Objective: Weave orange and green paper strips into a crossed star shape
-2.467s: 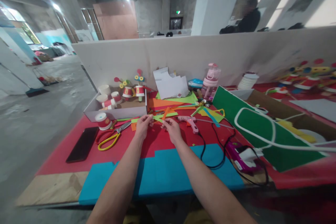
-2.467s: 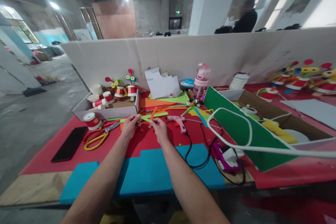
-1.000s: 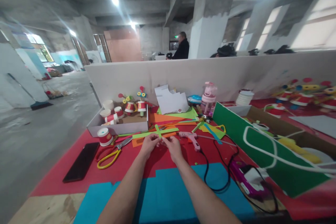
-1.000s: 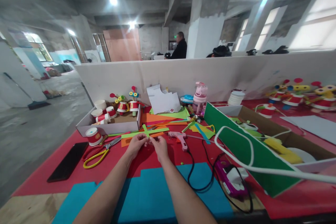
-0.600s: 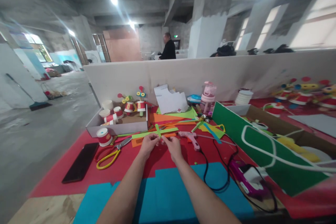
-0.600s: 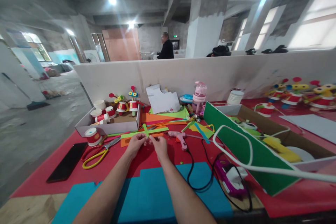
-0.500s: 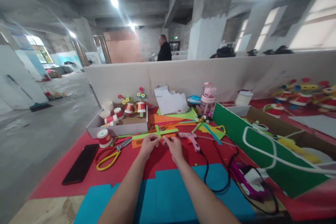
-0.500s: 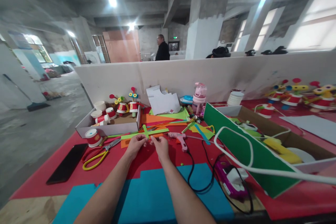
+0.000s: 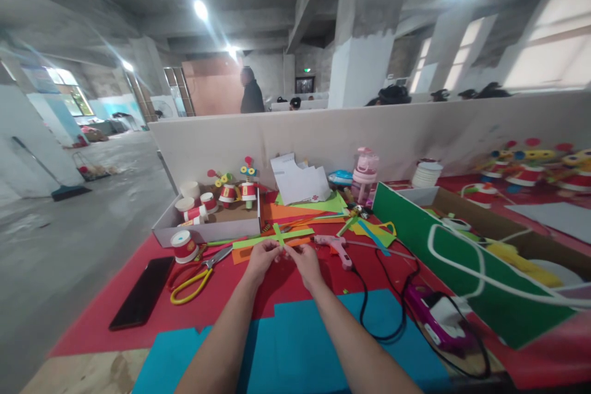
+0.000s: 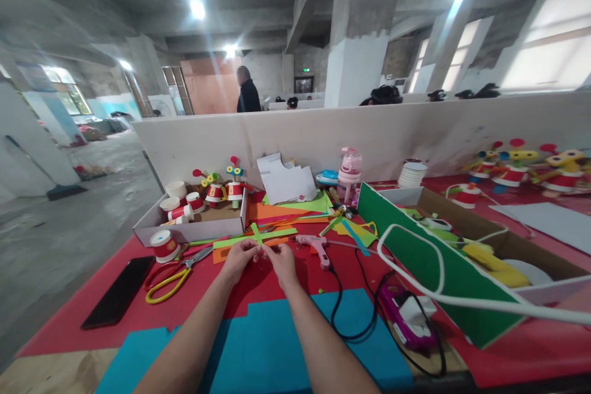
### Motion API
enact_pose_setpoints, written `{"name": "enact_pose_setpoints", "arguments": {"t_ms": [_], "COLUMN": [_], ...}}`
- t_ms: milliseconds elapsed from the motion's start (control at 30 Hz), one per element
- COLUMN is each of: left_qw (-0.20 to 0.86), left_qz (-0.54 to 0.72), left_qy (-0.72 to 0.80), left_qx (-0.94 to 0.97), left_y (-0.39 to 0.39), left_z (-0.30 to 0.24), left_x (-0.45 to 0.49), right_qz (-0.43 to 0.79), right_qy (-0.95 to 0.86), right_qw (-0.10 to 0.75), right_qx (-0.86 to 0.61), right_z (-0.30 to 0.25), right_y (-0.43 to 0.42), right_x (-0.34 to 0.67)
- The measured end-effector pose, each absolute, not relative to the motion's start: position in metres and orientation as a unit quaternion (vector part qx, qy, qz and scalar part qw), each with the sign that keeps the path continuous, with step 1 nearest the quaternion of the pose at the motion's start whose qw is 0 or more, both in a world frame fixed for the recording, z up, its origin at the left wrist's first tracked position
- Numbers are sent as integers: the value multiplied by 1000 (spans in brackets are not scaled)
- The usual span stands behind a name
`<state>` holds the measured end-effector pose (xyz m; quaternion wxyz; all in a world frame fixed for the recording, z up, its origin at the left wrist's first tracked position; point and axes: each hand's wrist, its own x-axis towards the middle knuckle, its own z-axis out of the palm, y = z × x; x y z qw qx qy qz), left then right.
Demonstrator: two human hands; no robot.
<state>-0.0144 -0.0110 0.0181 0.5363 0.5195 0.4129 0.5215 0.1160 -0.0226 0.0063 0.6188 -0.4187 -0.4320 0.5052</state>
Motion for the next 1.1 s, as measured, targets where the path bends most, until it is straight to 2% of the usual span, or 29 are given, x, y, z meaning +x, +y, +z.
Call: {"name": "enact_pose_setpoints", "arguments": {"t_ms": [333, 500, 867, 1000, 1100], "left_qw": [528, 530, 538, 553, 577], "left_qz": [515, 525, 550, 542, 525], "left_qy": [430, 432, 429, 416, 404], "left_qx": [520, 506, 474, 477, 478], "left_y": [-11, -11, -12, -13, -15], "left_z": [17, 19, 26, 28, 27], "left_x": [-13, -13, -21, -22, -21], "right_qz": [440, 461, 438, 492, 576], "right_qy": [-474, -435, -309, -273, -298], "right_qw": [616, 619, 736, 734, 675], "right_qx": [-449, -464, -413, -380, -353], "right_z": [4, 5, 5, 4, 5], "right_y": [-22, -20, -9, -11, -15], "right_x": [120, 122, 142, 141, 131]}}
